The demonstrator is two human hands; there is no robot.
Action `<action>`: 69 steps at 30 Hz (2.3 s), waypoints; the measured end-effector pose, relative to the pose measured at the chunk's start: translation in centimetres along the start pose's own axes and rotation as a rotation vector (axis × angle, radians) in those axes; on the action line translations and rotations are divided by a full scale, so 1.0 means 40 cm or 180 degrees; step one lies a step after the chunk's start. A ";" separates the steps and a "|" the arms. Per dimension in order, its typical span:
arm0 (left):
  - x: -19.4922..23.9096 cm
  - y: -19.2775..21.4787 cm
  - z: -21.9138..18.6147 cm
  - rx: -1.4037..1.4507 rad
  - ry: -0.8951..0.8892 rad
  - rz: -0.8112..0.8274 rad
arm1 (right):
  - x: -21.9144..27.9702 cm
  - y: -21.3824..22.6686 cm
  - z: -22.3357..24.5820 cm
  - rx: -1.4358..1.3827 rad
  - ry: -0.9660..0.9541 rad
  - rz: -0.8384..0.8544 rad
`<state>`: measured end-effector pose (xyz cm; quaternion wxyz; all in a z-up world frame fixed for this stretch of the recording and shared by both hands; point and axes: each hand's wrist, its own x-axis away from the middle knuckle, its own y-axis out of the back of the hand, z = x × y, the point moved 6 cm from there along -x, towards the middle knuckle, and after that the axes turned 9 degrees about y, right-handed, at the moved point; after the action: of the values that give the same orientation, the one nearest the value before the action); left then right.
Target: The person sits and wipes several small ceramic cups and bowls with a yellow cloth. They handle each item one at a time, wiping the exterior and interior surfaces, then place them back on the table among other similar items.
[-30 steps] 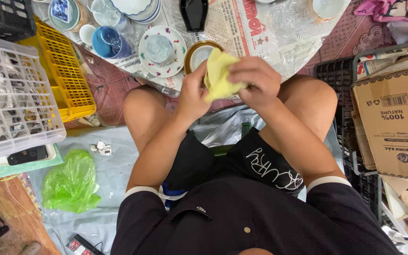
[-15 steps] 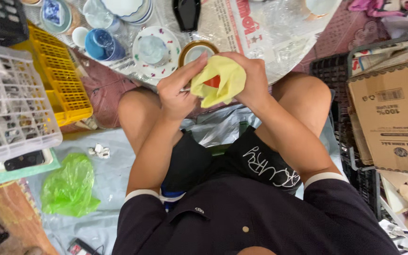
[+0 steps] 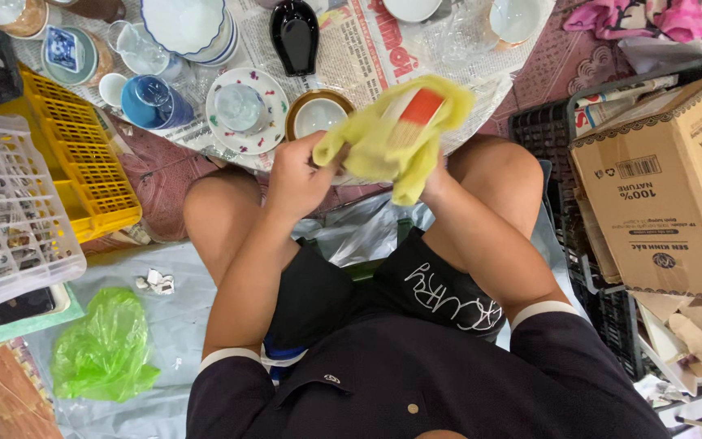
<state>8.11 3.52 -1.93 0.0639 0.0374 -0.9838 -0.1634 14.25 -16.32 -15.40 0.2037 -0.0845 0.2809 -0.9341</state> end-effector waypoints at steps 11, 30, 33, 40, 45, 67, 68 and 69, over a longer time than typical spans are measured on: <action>0.056 0.075 -0.068 0.0192 -0.1246 -0.0227 | 0.004 -0.233 0.221 0.2868 0.1188 0.0808; 0.017 0.125 0.070 0.0750 0.0289 -0.0582 | 0.008 0.071 -0.028 0.0986 0.1431 -0.0513; 0.019 0.143 0.072 0.0610 0.0076 -0.0845 | -0.021 0.178 -0.152 -0.0219 0.0297 -0.1235; 0.031 0.215 0.021 0.0091 -0.0115 -0.1152 | 0.005 0.121 -0.202 -0.1723 -0.0456 -0.0318; -0.041 0.339 -0.077 -0.1304 -0.0879 -0.1496 | 0.032 -0.010 -0.141 -0.1499 -0.0990 0.0047; -0.449 0.535 0.214 -0.2965 -0.0059 -0.1247 | -0.001 -0.176 0.166 0.2674 0.2657 0.1577; -0.449 0.538 0.216 -0.2856 -0.0067 -0.1249 | -0.006 -0.172 0.166 0.2633 0.2610 0.1562; -0.449 0.536 0.220 -0.2740 -0.0071 -0.1241 | -0.007 -0.166 0.167 0.2597 0.2552 0.1544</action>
<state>23.52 28.22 -5.24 0.0312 0.1898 -0.8019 -0.5657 14.09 -14.44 -6.18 0.3046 0.4237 -0.0329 -0.8524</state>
